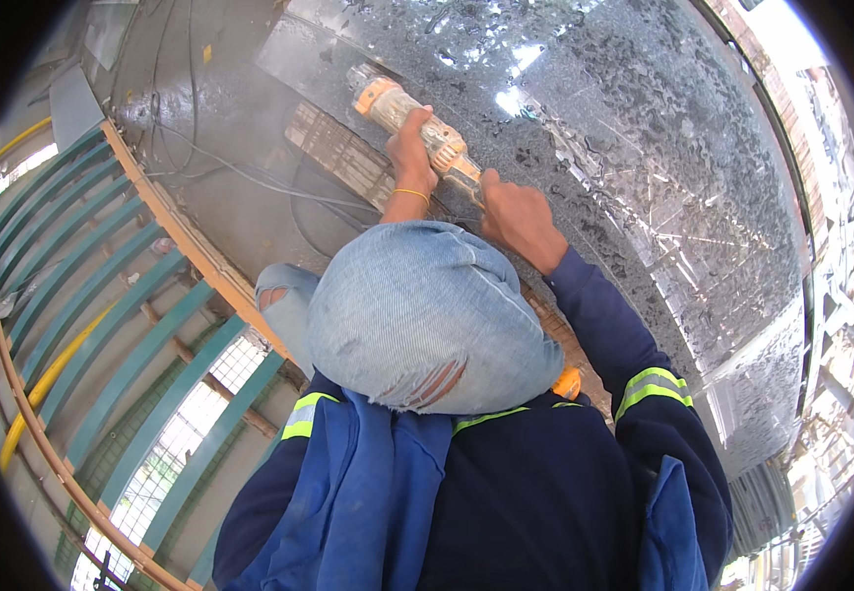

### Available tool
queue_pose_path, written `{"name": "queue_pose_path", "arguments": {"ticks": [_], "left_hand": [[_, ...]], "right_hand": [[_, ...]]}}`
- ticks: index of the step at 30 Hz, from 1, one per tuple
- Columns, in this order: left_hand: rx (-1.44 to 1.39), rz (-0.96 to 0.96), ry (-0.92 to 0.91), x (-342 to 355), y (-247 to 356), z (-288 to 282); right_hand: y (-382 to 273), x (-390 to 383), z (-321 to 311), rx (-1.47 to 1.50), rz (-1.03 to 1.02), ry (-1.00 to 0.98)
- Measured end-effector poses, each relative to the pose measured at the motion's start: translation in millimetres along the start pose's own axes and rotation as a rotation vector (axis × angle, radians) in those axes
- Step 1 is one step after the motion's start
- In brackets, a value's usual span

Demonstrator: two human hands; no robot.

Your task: The person uses an angle grinder to grind the surface of a large stone slab. They move the tool along the slab's surface, creating dust and visible marks.

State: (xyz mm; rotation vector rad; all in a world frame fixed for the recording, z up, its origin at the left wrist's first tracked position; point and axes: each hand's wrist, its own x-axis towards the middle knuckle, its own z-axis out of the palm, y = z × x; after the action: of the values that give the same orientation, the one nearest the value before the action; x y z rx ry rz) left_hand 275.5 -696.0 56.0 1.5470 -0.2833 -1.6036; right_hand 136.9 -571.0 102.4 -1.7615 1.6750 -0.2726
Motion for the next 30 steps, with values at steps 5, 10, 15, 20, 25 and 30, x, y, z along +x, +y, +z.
{"name": "queue_pose_path", "arguments": {"ticks": [5,10,15,20,25,30], "left_hand": [[-0.002,0.026,0.046,-5,8,-4],[0.02,0.026,-0.038,14,5,-11],[-0.003,0.058,0.017,21,8,-10],[-0.002,0.028,0.044,7,6,-7],[0.008,0.022,0.03,-7,3,-4],[-0.003,0.028,0.008,-5,3,-5]], "right_hand": [[-5,0,-3,0.03,-0.034,0.0],[-4,10,1,0.034,-0.019,-0.005],[2,19,14,0.036,-0.04,0.024],[-2,9,8,0.061,-0.022,0.02],[-5,-4,-3,0.029,0.03,-0.042],[-4,0,1,0.022,0.013,-0.018]]}}
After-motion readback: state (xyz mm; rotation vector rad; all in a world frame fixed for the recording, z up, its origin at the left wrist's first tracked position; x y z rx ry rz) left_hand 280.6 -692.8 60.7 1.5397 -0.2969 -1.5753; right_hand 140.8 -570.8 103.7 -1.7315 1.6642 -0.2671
